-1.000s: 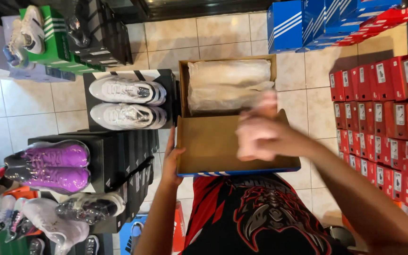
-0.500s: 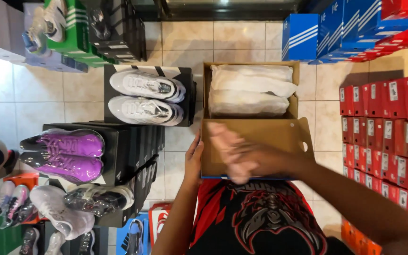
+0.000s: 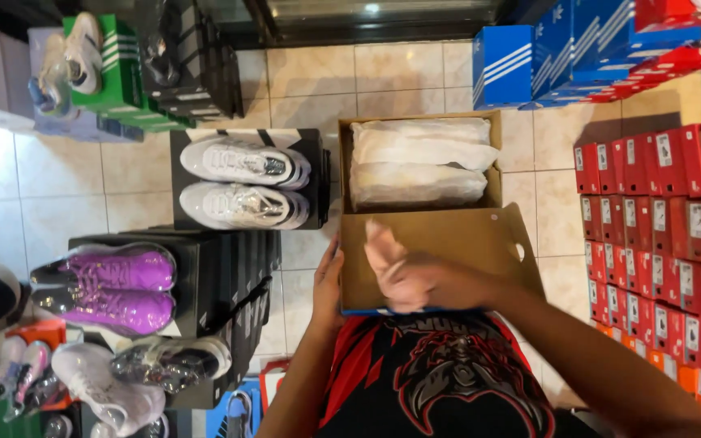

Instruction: The person wipes the exterior of several shoe boxes with a pink cloth. They pick up boxes, wipe them, open them to reveal shoes, and place them back down or stack them.

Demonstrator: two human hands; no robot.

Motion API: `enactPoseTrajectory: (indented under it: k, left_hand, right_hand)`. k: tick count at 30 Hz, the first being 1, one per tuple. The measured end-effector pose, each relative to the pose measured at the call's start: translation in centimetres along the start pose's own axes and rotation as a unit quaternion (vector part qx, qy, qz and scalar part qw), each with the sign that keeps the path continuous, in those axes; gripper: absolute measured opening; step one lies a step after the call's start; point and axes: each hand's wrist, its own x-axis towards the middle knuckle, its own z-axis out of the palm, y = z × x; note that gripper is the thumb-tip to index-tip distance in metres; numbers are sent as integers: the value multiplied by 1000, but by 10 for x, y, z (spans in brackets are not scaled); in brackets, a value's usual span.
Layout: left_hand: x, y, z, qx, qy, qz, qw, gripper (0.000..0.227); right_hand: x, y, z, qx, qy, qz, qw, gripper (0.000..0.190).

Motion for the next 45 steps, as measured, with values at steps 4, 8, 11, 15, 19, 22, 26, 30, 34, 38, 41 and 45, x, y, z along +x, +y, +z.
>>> enactPoseTrajectory:
  k: [4,8,11,15,19,22,26,30,34,38,41,45]
  left_hand:
    - [18,14,6,-60,-54,11,997,66]
    - [40,45,-17,190,-125,33,973,88]
    - [107,21,-49,292,-184,203,916,95]
    - [127,55,-14,442,-134,233,856,97]
    - [199,5,-29,613,39,221,758,69]
    - [220,0,-25,586,67,180,787,67]
    - [206,2,-1,362,12,14,932,103]
    - [153,40,43,305,-19,-17,952,98]
    - [162,47,38,321,-53,45,944,93]
    - [167,44,31,375,-76,46,923,79]
    - [110,69,75,371,-103,44,922,79]
    - [69,41,101,415,-124,34,901,78]
  right_hand:
    - [-63,-79,-45,-678,-103,353,637,58]
    - [-147,-149,-139,-667,-172,507,518,36]
    - [-263,-138,-87,-857,-168,374,313,37]
    - [-180,-92,-115,-490,488,264,672,36]
    - [-118,-76,-211,-404,503,-226,730,42]
    - [-82,-81,-173,-260,518,-214,786,53]
    - [-84,-69,-250,-123,593,-165,778,38]
    - [-83,-62,-236,-80,545,-137,824,50]
    - [-82,-90,-152,-96,555,-27,826,55]
    - [-130,-33,-222,-257,503,-197,802,29]
    - [-188,24,-253,-344,492,-240,763,41]
    - [-246,73,-268,-474,384,-395,687,40]
